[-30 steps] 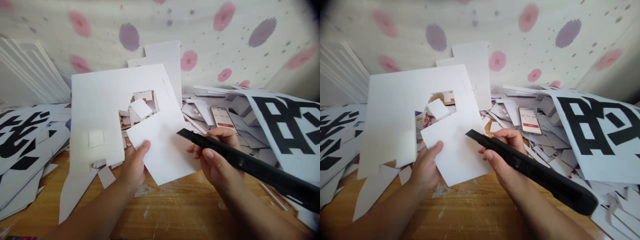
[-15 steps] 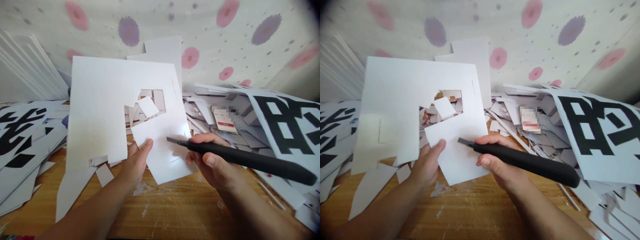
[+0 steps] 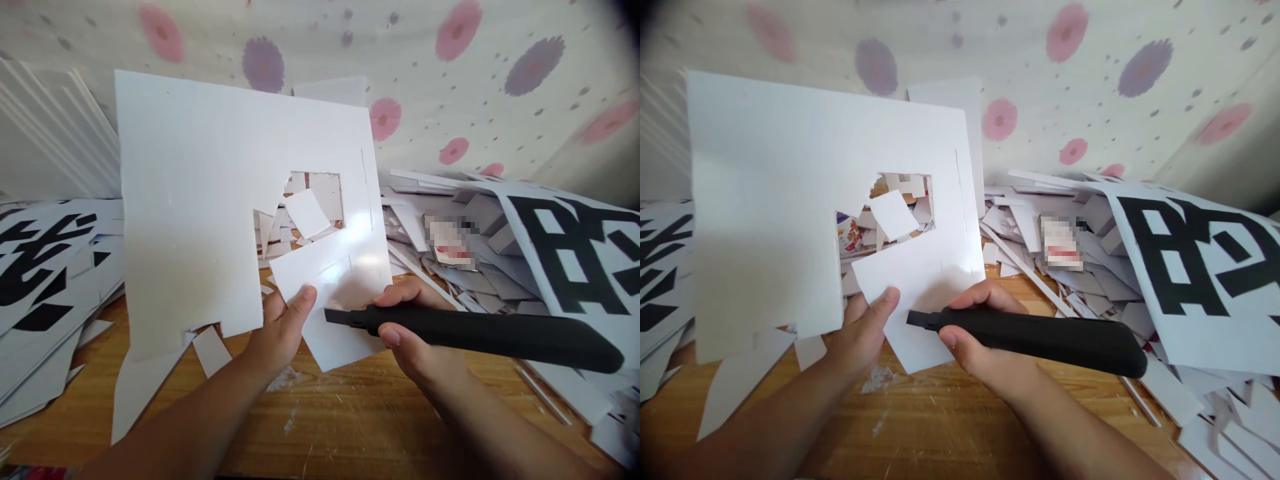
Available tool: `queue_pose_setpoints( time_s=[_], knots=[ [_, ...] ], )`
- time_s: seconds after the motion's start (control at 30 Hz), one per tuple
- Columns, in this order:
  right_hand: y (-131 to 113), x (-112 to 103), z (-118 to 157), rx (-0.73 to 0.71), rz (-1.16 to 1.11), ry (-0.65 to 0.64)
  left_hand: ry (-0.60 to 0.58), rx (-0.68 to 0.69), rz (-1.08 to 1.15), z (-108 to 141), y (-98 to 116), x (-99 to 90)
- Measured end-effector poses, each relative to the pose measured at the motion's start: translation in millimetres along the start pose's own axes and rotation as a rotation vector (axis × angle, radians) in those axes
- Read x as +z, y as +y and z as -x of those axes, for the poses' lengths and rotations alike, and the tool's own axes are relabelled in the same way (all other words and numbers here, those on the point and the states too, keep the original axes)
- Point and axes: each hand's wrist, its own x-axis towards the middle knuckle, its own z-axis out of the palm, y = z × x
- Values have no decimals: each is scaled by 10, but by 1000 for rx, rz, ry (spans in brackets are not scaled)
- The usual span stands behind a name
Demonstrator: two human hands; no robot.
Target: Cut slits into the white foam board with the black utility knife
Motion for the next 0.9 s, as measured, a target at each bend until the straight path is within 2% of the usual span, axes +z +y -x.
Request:
queue_pose_setpoints(
  time_s=[0.1,0.37,0.7,0.9],
  knots=[
    [5,6,4,-8,8,12,37,12,-31,16,43,10],
    [-53,31,-12,-44,82,23,47,51,19,34,115,73],
    [29,4,-3,11,32,25,3,89,-59,30,195,89],
    [68,-17,0,-1,27,6,-23,93,-26,30,132,39]
  ],
)
